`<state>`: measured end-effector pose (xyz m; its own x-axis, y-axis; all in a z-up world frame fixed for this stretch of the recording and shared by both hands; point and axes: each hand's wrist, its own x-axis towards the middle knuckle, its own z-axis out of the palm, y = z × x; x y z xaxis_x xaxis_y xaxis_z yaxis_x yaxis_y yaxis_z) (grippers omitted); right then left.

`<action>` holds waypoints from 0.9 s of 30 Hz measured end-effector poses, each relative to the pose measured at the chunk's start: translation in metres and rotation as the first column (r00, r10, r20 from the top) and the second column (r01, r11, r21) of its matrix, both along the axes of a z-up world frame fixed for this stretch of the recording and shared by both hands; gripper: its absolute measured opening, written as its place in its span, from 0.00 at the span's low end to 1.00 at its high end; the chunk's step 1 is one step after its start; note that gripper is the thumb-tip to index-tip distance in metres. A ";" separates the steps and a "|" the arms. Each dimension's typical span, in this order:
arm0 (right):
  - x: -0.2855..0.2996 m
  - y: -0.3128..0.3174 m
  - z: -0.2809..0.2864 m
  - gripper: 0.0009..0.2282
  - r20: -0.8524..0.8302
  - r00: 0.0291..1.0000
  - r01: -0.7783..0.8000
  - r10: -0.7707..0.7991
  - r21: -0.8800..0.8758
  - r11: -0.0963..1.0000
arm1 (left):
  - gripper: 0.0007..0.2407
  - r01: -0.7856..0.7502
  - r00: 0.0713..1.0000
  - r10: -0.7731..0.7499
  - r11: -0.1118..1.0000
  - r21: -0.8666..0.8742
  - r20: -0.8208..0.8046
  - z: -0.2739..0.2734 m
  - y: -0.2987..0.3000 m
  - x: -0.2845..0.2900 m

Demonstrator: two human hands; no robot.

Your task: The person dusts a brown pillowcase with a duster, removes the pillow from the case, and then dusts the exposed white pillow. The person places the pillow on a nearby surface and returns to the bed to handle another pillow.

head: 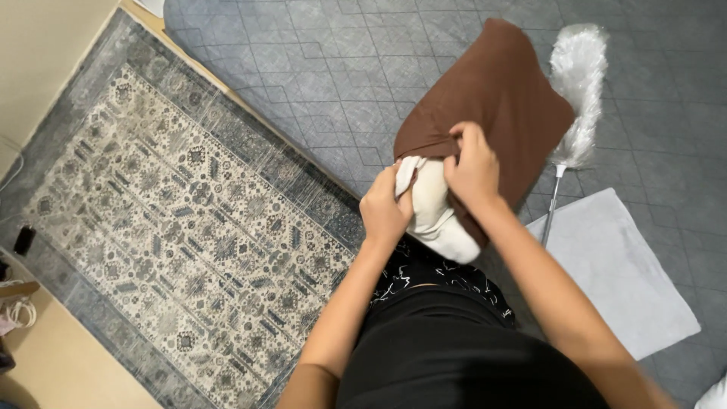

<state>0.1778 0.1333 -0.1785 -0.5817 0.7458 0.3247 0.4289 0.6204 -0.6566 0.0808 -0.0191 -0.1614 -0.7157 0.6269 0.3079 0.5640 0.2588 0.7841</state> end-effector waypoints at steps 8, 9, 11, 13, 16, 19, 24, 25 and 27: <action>-0.042 0.079 -0.070 0.06 -0.093 0.995 0.024 -0.046 -0.225 0.974 | 0.16 0.055 0.982 -0.052 0.998 0.010 -0.179 -0.008 -0.014 -0.006; -0.046 0.091 -0.085 0.06 -0.124 0.991 0.016 -0.055 -0.296 0.955 | 0.17 0.071 0.976 -0.066 0.997 0.017 -0.206 -0.007 -0.015 -0.006; -0.054 0.112 -0.095 0.08 -0.140 0.988 0.013 -0.066 -0.349 0.937 | 0.16 0.085 0.974 -0.074 0.996 0.040 -0.213 -0.002 -0.018 -0.004; -0.057 0.124 -0.098 0.10 -0.149 0.985 0.015 -0.082 -0.406 0.914 | 0.15 0.103 0.973 -0.088 0.993 0.057 -0.214 0.004 -0.021 -0.001; -0.056 0.121 -0.083 0.12 -0.172 0.981 0.011 -0.085 -0.394 0.919 | 0.14 0.041 0.999 -0.037 0.996 0.084 -0.037 0.011 -0.022 -0.003; -0.044 0.096 -0.060 0.11 -0.095 0.991 0.060 -0.099 -0.347 0.936 | 0.08 -0.070 0.952 0.081 0.996 -0.047 0.296 0.003 -0.021 -0.017; -0.012 0.055 -0.067 0.22 -0.138 0.965 -0.258 0.221 -0.617 0.743 | 0.14 -0.246 0.892 0.296 0.952 -0.182 0.342 -0.104 -0.025 -0.066; -0.002 0.046 -0.092 0.22 -0.135 0.967 -0.254 0.218 -0.624 0.739 | 0.14 -0.243 0.890 0.297 0.951 -0.191 0.345 -0.143 -0.032 -0.076; 0.014 0.030 -0.139 0.19 -0.086 0.986 -0.163 0.145 -0.699 0.696 | 0.18 -0.323 0.852 0.394 0.914 -0.247 0.343 -0.219 -0.041 -0.101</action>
<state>0.1918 0.1634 -0.3174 -0.7088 0.6629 -0.2411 0.3489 0.0324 -0.9366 -0.0204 -0.0601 -0.3801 -0.9393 0.3210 -0.1214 0.0747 0.5367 0.8405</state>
